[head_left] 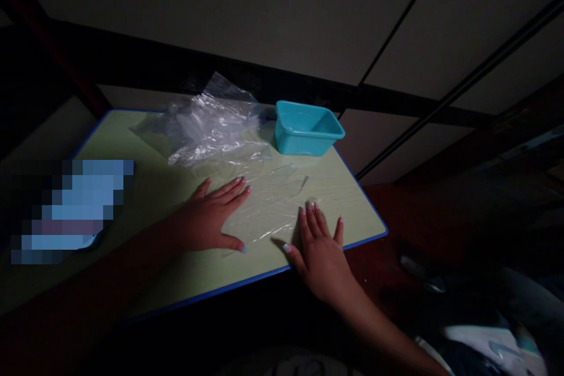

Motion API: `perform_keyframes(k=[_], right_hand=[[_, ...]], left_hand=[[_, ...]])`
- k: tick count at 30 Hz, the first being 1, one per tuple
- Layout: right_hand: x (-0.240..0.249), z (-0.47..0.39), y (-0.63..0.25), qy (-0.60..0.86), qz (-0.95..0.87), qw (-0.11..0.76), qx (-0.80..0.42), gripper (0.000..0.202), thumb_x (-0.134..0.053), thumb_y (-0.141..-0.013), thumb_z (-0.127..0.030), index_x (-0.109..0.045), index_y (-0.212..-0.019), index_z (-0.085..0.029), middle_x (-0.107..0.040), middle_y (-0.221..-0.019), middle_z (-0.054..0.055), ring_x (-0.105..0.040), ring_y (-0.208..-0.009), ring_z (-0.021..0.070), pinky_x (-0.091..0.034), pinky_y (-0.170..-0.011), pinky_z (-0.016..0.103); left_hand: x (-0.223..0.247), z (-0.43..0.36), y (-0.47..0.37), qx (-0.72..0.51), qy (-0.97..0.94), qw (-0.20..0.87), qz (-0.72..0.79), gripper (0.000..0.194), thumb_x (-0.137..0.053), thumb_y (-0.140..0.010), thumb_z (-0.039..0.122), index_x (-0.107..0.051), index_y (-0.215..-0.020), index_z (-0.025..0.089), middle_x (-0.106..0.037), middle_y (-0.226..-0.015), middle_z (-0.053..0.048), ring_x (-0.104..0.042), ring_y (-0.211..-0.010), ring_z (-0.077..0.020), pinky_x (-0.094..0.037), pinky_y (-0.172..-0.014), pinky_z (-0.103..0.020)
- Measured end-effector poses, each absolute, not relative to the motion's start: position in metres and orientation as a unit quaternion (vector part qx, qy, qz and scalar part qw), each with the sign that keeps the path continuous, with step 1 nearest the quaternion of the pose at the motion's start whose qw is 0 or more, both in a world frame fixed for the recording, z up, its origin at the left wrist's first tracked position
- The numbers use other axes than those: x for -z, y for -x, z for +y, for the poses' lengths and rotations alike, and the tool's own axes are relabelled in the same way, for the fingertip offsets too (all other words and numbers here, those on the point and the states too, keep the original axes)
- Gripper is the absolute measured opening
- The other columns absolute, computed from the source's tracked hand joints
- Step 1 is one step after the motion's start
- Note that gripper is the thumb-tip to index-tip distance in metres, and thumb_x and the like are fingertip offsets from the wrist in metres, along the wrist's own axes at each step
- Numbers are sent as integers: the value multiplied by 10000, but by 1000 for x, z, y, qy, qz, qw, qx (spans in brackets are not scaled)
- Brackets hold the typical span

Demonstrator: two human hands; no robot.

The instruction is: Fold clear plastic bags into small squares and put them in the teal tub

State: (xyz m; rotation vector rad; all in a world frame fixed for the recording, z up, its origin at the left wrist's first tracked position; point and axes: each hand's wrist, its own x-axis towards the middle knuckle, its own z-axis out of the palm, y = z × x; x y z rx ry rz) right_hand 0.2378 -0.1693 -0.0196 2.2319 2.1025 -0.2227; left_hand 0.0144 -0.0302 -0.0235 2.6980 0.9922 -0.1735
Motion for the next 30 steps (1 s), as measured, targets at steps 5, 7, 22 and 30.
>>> perform_keyframes(k=[5, 7, 22, 30], right_hand=[[19, -178, -246, -747, 664, 15, 30, 725, -426, -945, -535, -300, -1512, -102, -177, -1583, 187, -52, -1478, 357, 3, -1108, 702], [17, -178, -239, -721, 691, 7, 40, 714, -430, -952, -506, -254, -1530, -125, -152, -1595, 159, -81, -1478, 347, -16, -1119, 691], [18, -148, -211, -694, 715, -16, 82, 853, -337, -950, -612, -250, -1490, 43, -176, -1545, 274, -128, -1466, 365, -23, -1147, 637], [18, -161, -236, -729, 682, 22, 60, 823, -349, -951, -569, -267, -1482, 54, -214, -1538, 263, -112, -1470, 351, -45, -1148, 640]], left_hand=[[29, -29, -12, 46, -934, 121, 332, 1127, -579, -697, 782, -158, -1554, 184, -92, -1604, -153, -132, -1477, -380, 10, -1135, -639], [31, -29, -12, 42, -934, 121, 334, 1131, -578, -684, 794, -174, -1553, 194, -105, -1605, -152, -141, -1476, -381, 15, -1141, -627], [26, -32, -14, 57, -930, 117, 343, 1146, -552, -677, 823, -183, -1552, 181, -107, -1603, -152, -147, -1475, -380, -2, -1145, -622], [31, -30, -12, 50, -932, 118, 338, 1150, -562, -679, 814, -176, -1553, 174, -108, -1602, -161, -138, -1471, -400, 11, -1143, -630]])
